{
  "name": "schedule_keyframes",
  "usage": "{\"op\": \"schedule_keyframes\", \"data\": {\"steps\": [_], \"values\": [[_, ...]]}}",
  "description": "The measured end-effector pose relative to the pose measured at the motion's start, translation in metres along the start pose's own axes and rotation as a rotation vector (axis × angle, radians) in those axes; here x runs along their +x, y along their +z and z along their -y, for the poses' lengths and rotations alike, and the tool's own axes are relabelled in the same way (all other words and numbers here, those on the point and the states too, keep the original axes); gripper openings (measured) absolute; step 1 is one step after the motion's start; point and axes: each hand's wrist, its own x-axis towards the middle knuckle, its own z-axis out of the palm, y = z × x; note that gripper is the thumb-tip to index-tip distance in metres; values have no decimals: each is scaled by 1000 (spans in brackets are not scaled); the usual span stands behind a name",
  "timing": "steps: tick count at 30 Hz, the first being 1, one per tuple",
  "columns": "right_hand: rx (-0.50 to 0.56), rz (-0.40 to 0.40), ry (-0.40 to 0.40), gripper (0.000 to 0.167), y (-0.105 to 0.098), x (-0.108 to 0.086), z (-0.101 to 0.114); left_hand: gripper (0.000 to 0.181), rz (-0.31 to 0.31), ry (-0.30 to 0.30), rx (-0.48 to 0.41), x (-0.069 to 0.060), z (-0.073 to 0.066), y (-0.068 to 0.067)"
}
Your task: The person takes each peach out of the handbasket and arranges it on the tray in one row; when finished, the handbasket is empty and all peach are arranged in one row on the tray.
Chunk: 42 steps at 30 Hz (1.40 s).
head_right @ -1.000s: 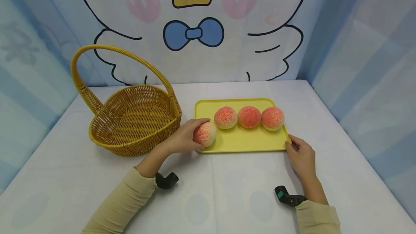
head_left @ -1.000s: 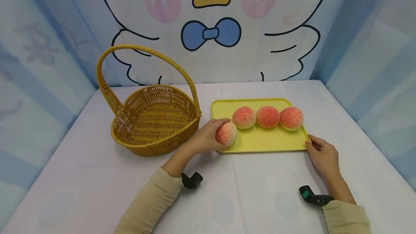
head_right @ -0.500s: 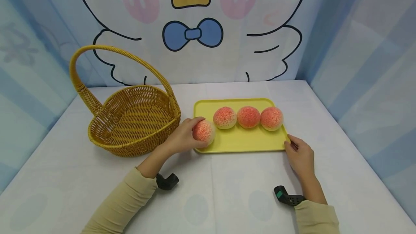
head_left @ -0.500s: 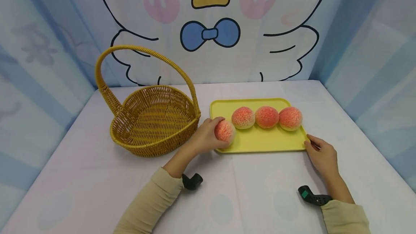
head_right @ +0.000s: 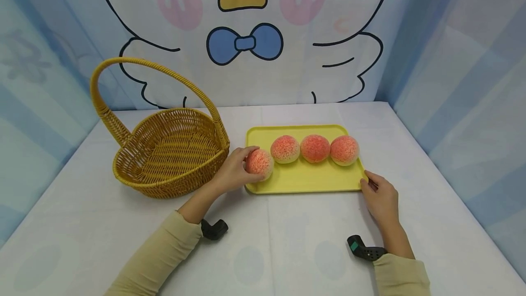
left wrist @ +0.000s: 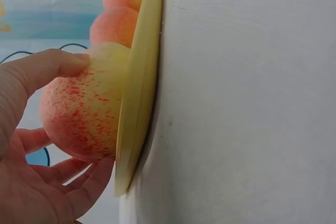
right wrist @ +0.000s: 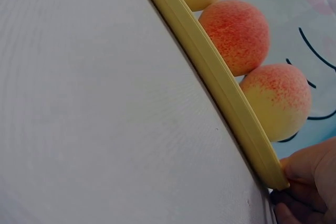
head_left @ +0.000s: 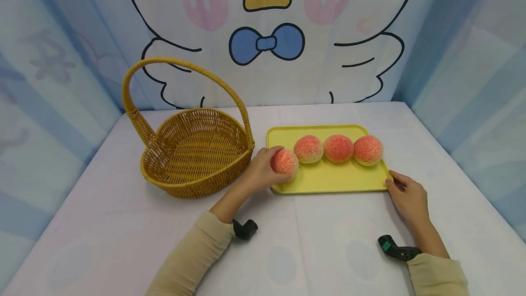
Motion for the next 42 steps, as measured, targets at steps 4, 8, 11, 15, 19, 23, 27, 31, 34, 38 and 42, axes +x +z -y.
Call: {"op": "schedule_keyframes", "data": {"steps": [4,8,11,15,19,23,27,31,34,38,42], "values": [[3,0,8,44,0,0,0,76,-53,7,9,3,3,1],[6,-1,15,43,0,0,0,76,-86,18,17,6,5,2],[10,4,24,43,1,0,0,76,-93,25,21,7,6,2],[5,6,35,43,2,0,0,76,-97,25,20,8,6,2],[4,6,43,42,2,0,1,76,-93,11,26,9,5,2],[4,12,51,43,2,0,1,76,-93,-7,34,9,3,2],[6,13,51,43,2,1,1,76,-102,-29,54,10,-1,2],[7,14,50,43,3,2,1,76,-122,-48,76,11,-2,4],[9,13,47,43,3,2,0,76,-137,-62,89,12,-4,6],[7,9,39,43,2,2,-1,77,-146,-89,104,14,-6,7],[10,11,46,43,2,2,-2,78,-147,-103,118,17,-7,8]]}}
